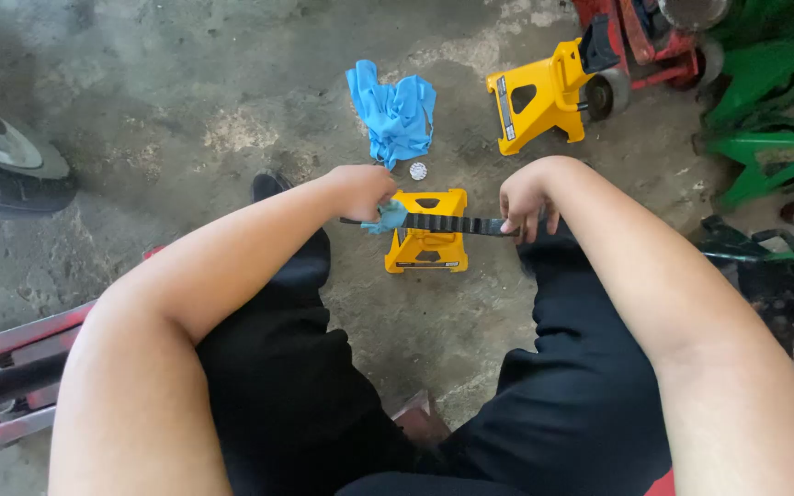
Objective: Cleaning and inspecting automotive jack stands in a garage setting.
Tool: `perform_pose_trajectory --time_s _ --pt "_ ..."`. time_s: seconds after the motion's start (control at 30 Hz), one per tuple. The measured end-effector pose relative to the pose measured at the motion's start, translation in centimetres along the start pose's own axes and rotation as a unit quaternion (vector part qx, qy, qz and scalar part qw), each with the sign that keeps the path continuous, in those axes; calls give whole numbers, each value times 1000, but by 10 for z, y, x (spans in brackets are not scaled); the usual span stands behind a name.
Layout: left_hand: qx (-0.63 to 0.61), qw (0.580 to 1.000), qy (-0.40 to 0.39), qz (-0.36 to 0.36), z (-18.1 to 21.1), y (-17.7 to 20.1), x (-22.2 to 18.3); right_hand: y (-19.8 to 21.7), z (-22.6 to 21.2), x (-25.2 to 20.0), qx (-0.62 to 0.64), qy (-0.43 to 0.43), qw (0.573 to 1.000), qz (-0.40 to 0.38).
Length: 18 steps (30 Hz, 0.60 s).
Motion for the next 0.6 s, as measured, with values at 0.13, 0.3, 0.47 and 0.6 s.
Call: perform_pose_trajectory --time_s 0.13,0.3,0.47,0.6 --pt "-3 1000 -22 18 22 7 3 -2 -1 -5 13 10 1000 -21" --pt "-54 997 -44 22 68 29 23 -1 5 -7 43 12 999 2" --pt "-84 989 -97 75 100 21 69 -3 7 -16 53 26 998 7" --pt "-170 948 -166 210 126 31 93 -9 8 -15 89 55 994 -15"
Point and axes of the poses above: each hand's wrist, its own x-axis towards the middle knuckle, its own y-axis out of the back of the hand, z = x × y, the point moved 5 cm from there along x, towards the middle knuckle, and after that the axes turned 2 degrees about -y, right-handed, at the moved point
